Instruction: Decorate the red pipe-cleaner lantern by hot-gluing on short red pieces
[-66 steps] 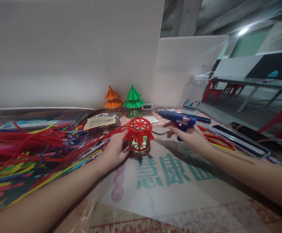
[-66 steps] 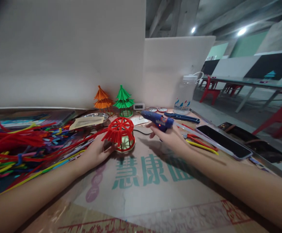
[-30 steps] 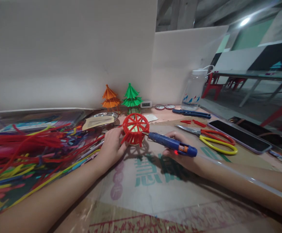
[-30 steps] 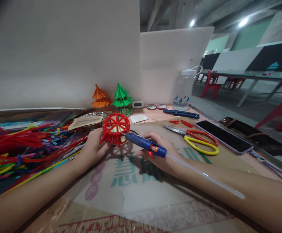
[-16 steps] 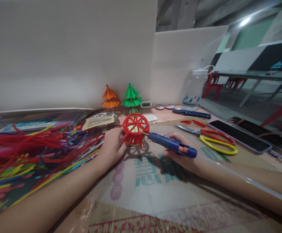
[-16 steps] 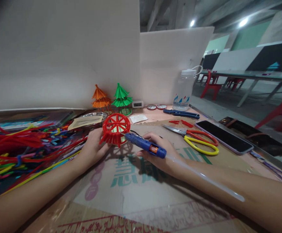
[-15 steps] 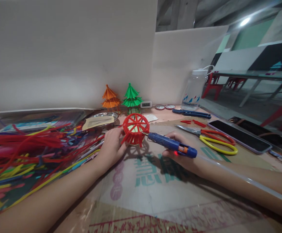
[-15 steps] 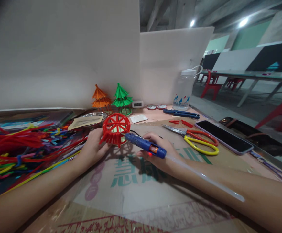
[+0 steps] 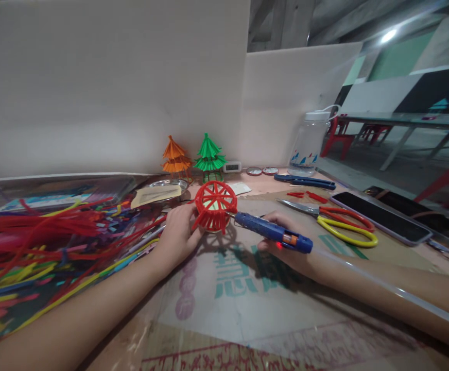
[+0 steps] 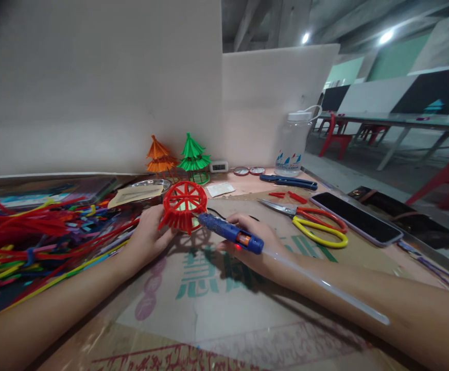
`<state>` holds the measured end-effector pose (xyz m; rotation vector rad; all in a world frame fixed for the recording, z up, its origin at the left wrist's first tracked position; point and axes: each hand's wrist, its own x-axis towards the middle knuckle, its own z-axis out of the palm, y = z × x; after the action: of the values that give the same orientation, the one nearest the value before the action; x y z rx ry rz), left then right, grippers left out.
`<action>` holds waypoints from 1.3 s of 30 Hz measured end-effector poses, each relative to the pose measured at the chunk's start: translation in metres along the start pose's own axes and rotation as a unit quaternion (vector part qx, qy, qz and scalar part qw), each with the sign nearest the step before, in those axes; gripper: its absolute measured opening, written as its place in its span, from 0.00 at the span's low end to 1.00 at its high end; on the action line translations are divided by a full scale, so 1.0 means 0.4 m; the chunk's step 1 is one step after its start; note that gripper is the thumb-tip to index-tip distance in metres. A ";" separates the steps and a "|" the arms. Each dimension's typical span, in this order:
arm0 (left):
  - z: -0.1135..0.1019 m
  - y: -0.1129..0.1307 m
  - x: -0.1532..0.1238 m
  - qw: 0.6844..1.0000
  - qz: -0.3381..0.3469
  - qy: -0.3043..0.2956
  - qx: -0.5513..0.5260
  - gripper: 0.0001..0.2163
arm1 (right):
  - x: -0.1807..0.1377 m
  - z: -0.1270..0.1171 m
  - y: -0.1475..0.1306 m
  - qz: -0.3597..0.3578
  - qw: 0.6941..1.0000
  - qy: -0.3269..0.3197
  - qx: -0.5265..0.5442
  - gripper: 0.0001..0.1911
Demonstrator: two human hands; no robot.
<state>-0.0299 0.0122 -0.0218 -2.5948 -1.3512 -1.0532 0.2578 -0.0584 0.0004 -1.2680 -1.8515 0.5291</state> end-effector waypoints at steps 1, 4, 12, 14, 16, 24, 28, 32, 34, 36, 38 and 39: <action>0.000 0.000 0.000 1.000 -0.002 0.000 -0.003 0.15 | -0.001 0.000 0.006 -0.005 1.000 -0.003 0.000 0.15; 0.001 -0.001 0.001 1.000 -0.003 0.001 -0.007 0.15 | -0.004 0.002 0.021 -0.014 1.000 -0.016 0.002 0.15; 0.006 -0.008 -0.001 1.000 0.000 0.008 0.001 0.16 | -0.003 0.005 0.031 -0.013 1.000 -0.019 -0.007 0.15; 0.006 -0.008 -0.001 1.000 -0.001 0.009 0.002 0.16 | -0.003 0.004 0.022 -0.009 1.000 -0.022 -0.004 0.15; 0.006 -0.008 -0.001 1.000 -0.001 0.006 -0.001 0.16 | -0.003 0.002 0.013 0.000 1.000 -0.027 0.005 0.15; 0.012 -0.012 -0.001 1.000 -0.009 0.005 -0.007 0.17 | 0.002 -0.001 -0.006 0.002 1.000 -0.027 0.009 0.16; 0.012 -0.012 0.000 1.000 -0.008 0.002 -0.013 0.16 | 0.003 -0.007 -0.015 -0.007 0.999 -0.035 -0.001 0.15; 0.010 -0.013 0.001 1.000 -0.007 -0.008 -0.018 0.17 | 0.000 -0.011 -0.015 -0.024 0.999 -0.030 -0.018 0.13; 0.011 -0.015 0.000 1.000 -0.009 -0.004 -0.015 0.18 | -0.002 -0.011 -0.013 -0.033 0.999 -0.030 -0.025 0.12; 0.014 -0.017 -0.001 1.000 -0.011 0.000 -0.015 0.18 | -0.002 -0.011 -0.014 -0.041 0.998 -0.034 -0.018 0.13; 0.016 -0.018 -0.001 1.000 -0.011 -0.002 -0.017 0.17 | -0.001 -0.013 -0.019 -0.045 0.998 -0.036 -0.012 0.13; 0.017 -0.019 -0.001 1.000 -0.012 -0.002 -0.019 0.17 | 0.000 -0.015 -0.023 -0.049 0.998 -0.031 -0.011 0.13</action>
<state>-0.0318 0.0189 -0.0293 -2.6155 -1.3785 -1.0893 0.2573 -0.0628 0.0104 -1.1806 -1.9656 0.5007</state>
